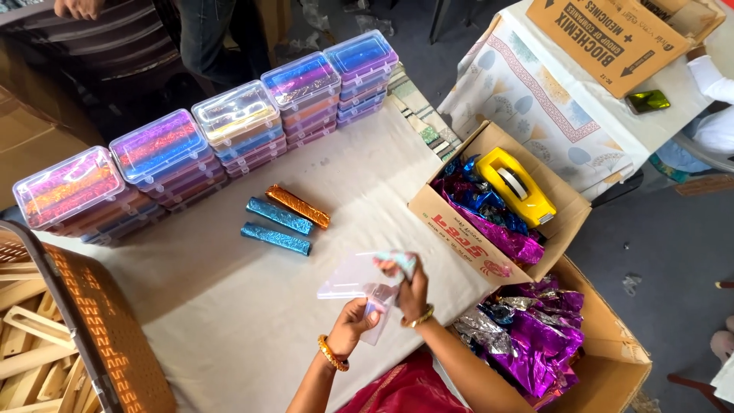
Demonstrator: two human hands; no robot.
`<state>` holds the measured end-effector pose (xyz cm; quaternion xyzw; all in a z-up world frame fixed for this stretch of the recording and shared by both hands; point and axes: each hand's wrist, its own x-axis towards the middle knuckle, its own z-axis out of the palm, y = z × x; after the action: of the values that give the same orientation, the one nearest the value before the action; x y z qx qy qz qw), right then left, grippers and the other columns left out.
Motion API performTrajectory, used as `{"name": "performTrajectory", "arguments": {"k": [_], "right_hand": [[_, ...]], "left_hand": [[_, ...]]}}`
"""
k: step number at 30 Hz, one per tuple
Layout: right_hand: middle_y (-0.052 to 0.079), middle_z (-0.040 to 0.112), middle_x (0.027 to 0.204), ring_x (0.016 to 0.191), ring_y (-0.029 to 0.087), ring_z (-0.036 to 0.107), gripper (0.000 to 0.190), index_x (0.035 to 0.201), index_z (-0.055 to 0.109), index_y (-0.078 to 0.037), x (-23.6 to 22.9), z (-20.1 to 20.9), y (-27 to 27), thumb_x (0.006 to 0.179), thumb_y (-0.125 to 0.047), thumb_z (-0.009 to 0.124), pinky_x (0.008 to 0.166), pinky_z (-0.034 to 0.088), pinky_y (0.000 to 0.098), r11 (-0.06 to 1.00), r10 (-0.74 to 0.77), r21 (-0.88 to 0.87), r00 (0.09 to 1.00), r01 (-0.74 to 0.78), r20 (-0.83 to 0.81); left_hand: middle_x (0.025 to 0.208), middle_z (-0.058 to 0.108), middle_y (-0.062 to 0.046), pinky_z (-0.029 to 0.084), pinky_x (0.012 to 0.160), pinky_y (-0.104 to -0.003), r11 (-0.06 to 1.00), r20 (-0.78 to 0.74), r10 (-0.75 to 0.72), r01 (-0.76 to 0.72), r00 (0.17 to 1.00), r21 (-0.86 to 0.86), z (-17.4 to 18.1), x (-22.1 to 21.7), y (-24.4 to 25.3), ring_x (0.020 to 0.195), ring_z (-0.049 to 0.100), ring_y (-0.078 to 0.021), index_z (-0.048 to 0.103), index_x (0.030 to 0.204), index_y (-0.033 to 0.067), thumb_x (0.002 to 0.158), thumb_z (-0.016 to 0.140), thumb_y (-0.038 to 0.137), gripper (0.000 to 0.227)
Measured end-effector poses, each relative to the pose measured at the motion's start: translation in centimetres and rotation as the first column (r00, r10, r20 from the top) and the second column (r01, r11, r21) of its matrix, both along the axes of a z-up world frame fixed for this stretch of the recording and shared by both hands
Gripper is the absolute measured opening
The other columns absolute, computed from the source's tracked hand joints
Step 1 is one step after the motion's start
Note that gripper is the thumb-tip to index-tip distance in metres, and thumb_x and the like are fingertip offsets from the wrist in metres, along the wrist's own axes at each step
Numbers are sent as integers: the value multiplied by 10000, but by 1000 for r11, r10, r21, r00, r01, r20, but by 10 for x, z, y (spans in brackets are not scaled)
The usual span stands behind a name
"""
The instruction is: Wrapping small wooden sticks in decorative foil and plastic sleeves, then organizing them into plastic storage boxes.
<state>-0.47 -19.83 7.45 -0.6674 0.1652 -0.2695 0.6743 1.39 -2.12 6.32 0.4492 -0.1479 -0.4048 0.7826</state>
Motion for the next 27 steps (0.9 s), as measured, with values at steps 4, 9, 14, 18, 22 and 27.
{"name": "performTrajectory", "arguments": {"k": [4,9,14,18,22,27], "right_hand": [[124,682,1177,1147,281,647,256,1160,670,-66,-12,91,44,1009,-206,517,1048,497,450,869,222,-490,938,-67,265],[97,681,1195,1172,293,627,322,1160,659,-95,-8,62,34,988,-341,541,1076,471,482,774,270,-632,888,29,371],[119,672,1178,1092,275,661,218,1150,618,-57,8,27,-9,1044,-236,554,984,519,404,866,24,-488,968,105,251],[202,686,1060,955,289,657,179,1158,662,11,7,34,-3,1059,-110,576,901,506,402,1000,-26,-4,993,25,-112],[140,677,1204,1145,255,648,260,1208,620,4,8,85,14,981,-27,499,1023,502,391,962,38,-274,992,-5,117],[133,663,1238,1251,249,620,231,1196,648,-5,5,54,2,1007,-65,529,1059,505,385,788,137,-615,971,11,194]], "left_hand": [[1031,740,-33,533,859,-305,994,-178,112,-114,978,0,-21,-2,-6,938,673,-135,700,1106,32,965,671,216,234],[952,749,-74,537,824,-315,967,-73,238,-243,968,-74,-27,-5,1,866,669,-159,737,1035,-17,1006,743,260,278],[1091,768,-65,533,936,-354,947,35,309,-304,951,-106,36,1,5,1033,705,-187,718,1167,26,810,802,468,574],[1140,742,-147,536,963,-427,955,-53,292,-295,955,-42,26,-3,2,1090,707,-262,682,1205,-37,857,796,405,573],[1367,613,-220,520,1019,-525,973,-320,218,-232,922,-6,59,7,4,1252,626,-359,456,1437,26,838,653,276,678],[1483,517,-264,474,1065,-581,985,-346,27,-84,938,-151,112,15,11,1336,542,-460,222,1598,140,766,594,223,916]]}}
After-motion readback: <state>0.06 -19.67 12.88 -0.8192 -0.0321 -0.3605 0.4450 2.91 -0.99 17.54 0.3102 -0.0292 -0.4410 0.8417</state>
